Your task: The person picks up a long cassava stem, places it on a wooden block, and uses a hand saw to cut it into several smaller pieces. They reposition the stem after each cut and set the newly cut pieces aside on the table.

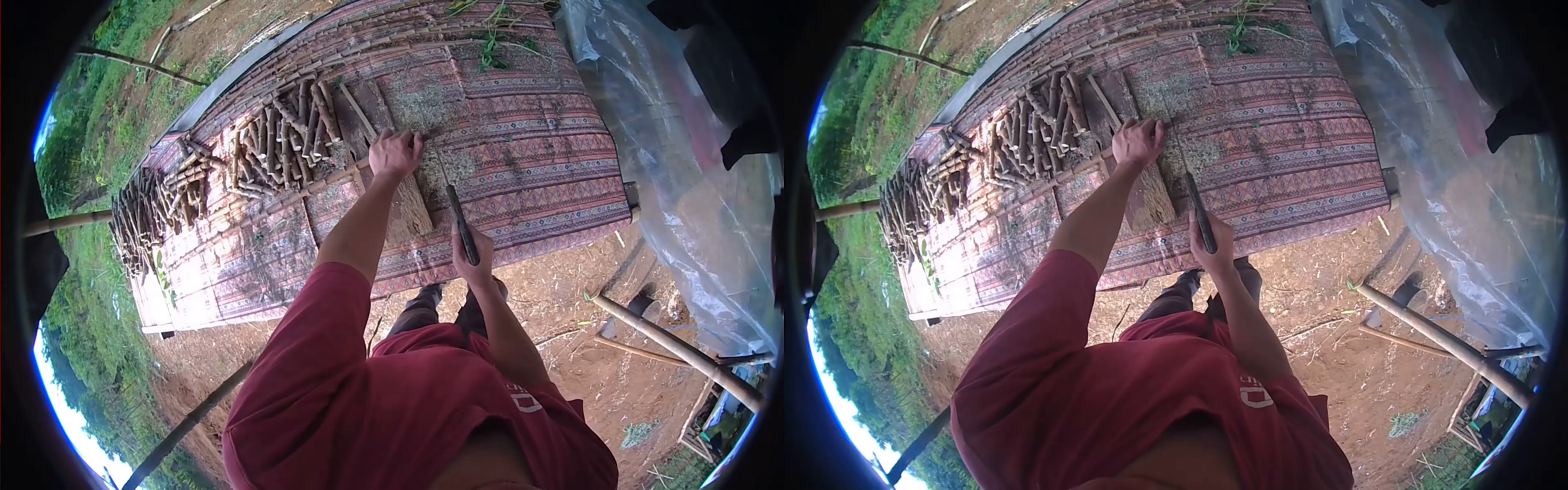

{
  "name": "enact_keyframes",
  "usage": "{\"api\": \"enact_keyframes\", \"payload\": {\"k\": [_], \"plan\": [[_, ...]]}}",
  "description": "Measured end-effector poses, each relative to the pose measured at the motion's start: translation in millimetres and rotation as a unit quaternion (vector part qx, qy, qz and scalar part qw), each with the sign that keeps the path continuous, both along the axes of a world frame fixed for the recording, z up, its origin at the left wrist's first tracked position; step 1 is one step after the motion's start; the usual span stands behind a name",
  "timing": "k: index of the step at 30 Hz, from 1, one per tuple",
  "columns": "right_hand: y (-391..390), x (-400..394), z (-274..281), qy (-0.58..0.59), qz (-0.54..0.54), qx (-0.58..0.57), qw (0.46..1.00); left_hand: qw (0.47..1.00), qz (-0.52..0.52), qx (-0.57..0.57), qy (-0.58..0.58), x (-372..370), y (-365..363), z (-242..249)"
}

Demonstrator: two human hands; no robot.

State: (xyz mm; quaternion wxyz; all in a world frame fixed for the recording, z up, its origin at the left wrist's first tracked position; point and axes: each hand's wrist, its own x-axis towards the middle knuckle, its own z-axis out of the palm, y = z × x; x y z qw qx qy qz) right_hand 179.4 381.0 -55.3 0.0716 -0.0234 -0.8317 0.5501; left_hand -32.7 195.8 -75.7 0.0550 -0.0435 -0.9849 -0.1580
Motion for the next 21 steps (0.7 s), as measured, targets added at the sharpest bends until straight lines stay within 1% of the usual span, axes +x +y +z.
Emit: {"api": "enact_keyframes", "payload": {"k": [4,5,7,9,11,13,15,16,18,21], "plan": [[5,50,29,-0.025,0.001,-0.029,0.999,1.000,-0.008,0.011,-0.001,5,1,4],[5,48,25,-0.018,-0.004,-0.029,0.999,1.000,-0.011,0.015,0.003,5,2,6],[4,34,13,-0.001,-0.014,-0.029,0.999,1.000,-0.017,0.013,0.017,-2,1,7],[-4,-8,1,0.001,-0.011,-0.010,1.000,0.999,-0.024,0.005,0.021,3,2,4],[-14,-39,-8,0.041,-0.008,-0.013,0.999,0.999,-0.018,0.006,0.025,5,2,6],[-16,-45,-2,0.038,-0.006,-0.013,0.999,0.999,-0.019,0.016,0.033,1,2,2],[-8,-9,12,-0.016,0.002,-0.007,1.000,1.000,-0.013,0.009,0.020,1,1,0],[-3,14,14,-0.031,-0.010,0.020,0.999,1.000,-0.011,0.006,0.015,0,2,1],[7,50,21,-0.034,0.006,0.024,0.999,0.999,-0.018,0.016,0.023,2,3,1],[4,52,18,0.004,-0.021,-0.005,1.000,0.999,-0.031,0.014,0.034,1,-2,1]]}}
